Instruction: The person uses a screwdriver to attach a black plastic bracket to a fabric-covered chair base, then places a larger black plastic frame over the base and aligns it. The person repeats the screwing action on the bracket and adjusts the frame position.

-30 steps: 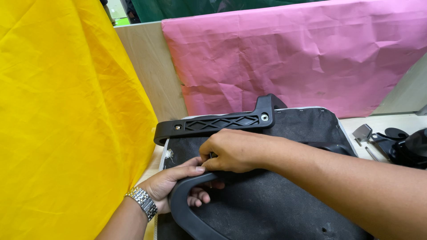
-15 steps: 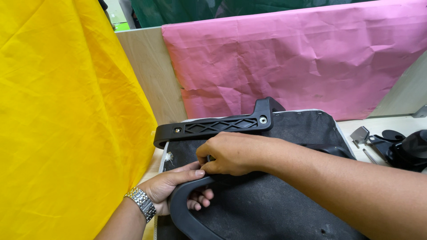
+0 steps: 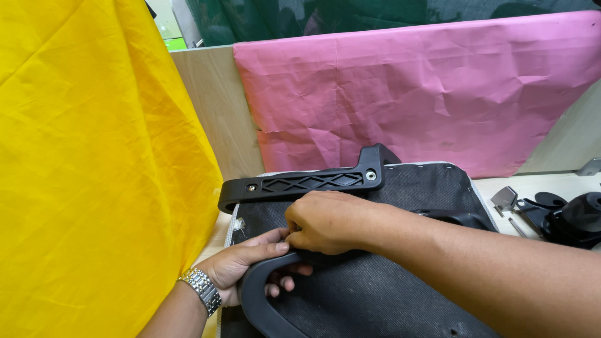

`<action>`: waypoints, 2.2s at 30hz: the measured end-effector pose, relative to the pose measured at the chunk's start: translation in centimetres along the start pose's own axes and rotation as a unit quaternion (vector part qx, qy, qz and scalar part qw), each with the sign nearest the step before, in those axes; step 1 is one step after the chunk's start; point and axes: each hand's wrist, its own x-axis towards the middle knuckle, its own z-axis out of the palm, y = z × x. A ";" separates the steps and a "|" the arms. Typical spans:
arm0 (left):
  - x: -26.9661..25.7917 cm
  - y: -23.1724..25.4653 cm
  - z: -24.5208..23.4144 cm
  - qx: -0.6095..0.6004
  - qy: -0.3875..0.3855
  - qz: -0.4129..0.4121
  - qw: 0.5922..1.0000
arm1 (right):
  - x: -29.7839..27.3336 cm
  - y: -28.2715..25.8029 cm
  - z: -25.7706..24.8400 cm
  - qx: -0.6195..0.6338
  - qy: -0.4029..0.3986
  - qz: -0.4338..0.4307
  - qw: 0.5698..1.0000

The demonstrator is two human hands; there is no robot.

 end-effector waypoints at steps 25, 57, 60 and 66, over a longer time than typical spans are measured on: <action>6.0 4.5 13.3 0.749 0.209 -0.037 0.627 | -16.8 16.5 -2.1 0.153 0.101 0.435 0.882; 10.8 1.4 16.2 0.798 0.261 -0.004 0.543 | -25.8 33.9 15.8 0.132 0.190 0.502 0.834; 10.7 1.6 16.2 0.786 0.265 -0.027 0.558 | -27.1 28.9 14.1 0.210 0.189 0.487 0.826; 10.7 2.0 16.7 0.777 0.241 -0.060 0.578 | -30.2 21.1 13.0 0.399 0.136 0.478 0.770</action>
